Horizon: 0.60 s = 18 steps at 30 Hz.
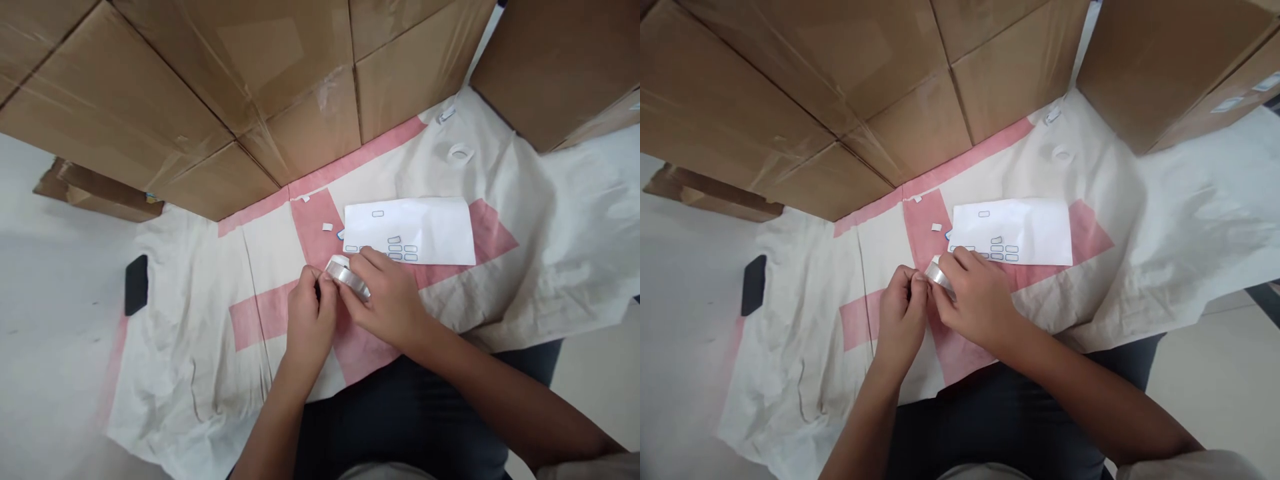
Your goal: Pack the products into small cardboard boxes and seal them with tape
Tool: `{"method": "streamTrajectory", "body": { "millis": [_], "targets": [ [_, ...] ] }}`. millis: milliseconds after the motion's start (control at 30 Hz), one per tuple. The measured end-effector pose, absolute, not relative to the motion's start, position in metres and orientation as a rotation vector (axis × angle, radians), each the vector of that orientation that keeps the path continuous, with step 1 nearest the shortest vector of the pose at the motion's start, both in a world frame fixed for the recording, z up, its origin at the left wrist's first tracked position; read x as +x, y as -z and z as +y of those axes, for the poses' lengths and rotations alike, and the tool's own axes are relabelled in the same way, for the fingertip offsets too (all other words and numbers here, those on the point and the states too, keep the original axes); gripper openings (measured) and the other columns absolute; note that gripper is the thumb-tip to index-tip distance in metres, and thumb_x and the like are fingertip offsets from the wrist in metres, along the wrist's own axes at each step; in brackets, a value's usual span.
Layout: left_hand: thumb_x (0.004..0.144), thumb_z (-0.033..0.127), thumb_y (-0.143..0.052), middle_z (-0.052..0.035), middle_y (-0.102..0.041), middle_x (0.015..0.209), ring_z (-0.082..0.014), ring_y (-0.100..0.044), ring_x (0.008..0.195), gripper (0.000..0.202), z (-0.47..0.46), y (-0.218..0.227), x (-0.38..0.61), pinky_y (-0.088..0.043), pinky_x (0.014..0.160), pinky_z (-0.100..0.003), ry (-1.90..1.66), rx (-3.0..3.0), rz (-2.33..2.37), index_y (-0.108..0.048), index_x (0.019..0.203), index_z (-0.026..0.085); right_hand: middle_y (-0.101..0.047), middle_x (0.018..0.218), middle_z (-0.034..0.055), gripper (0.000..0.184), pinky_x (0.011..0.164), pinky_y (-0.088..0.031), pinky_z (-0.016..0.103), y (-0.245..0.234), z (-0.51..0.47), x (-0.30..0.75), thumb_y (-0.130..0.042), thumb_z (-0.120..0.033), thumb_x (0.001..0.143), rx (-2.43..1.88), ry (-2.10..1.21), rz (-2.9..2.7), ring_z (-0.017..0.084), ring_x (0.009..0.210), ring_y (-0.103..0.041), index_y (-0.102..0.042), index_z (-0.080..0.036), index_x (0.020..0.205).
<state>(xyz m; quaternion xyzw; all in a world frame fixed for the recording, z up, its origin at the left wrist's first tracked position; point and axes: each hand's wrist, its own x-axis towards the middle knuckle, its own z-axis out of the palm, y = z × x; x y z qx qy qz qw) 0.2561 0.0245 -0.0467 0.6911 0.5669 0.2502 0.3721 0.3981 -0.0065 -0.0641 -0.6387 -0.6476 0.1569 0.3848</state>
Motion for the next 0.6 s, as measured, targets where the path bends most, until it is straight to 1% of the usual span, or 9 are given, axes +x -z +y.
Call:
{"method": "streamTrajectory", "body": {
  "millis": [100, 300, 433, 600],
  "targets": [
    [0.102, 0.031, -0.042, 0.0041, -0.047, 0.064, -0.0129, -0.044, 0.056, 0.026, 0.025, 0.049, 0.250, -0.034, 0.053, -0.028, -0.640, 1.825, 1.526, -0.040, 0.076, 0.023, -0.060, 0.086, 0.0058, 0.007, 0.068, -0.039, 0.031, 0.064, -0.006, 0.399, -0.053, -0.022, 0.090, -1.630, -0.408, -1.643, 0.019, 0.078, -0.054, -0.057, -0.019, 0.085],
    [0.101, 0.033, -0.042, 0.0040, -0.051, 0.062, -0.0137, -0.046, 0.054, 0.026, 0.029, 0.042, 0.238, -0.032, 0.053, -0.029, -0.469, 1.935, 1.556, -0.041, 0.077, 0.023, -0.061, 0.089, 0.0080, 0.007, 0.076, -0.042, 0.036, 0.063, -0.006, 0.399, -0.054, -0.023, 0.091, -1.649, -0.378, -1.670, 0.025, 0.089, -0.052, -0.059, -0.019, 0.090],
    [0.101, 0.032, -0.042, 0.0044, -0.048, 0.061, -0.0134, -0.044, 0.053, 0.028, 0.032, 0.038, 0.237, -0.031, 0.052, -0.028, -0.456, 1.968, 1.536, -0.039, 0.075, 0.023, -0.061, 0.088, 0.0078, 0.008, 0.078, -0.042, 0.038, 0.063, -0.009, 0.399, -0.054, -0.024, 0.092, -1.634, -0.377, -1.662, 0.025, 0.088, -0.047, -0.060, -0.019, 0.090],
    [0.100, 0.031, -0.042, 0.0049, -0.045, 0.059, -0.0132, -0.044, 0.053, 0.029, 0.030, 0.039, 0.235, -0.030, 0.052, -0.028, -0.438, 1.953, 1.517, -0.036, 0.073, 0.023, -0.059, 0.087, 0.0075, 0.008, 0.078, -0.042, 0.039, 0.067, -0.016, 0.398, -0.058, -0.024, 0.090, -1.668, -0.286, -1.656, 0.024, 0.085, -0.045, -0.058, -0.021, 0.083]
  ]
}}
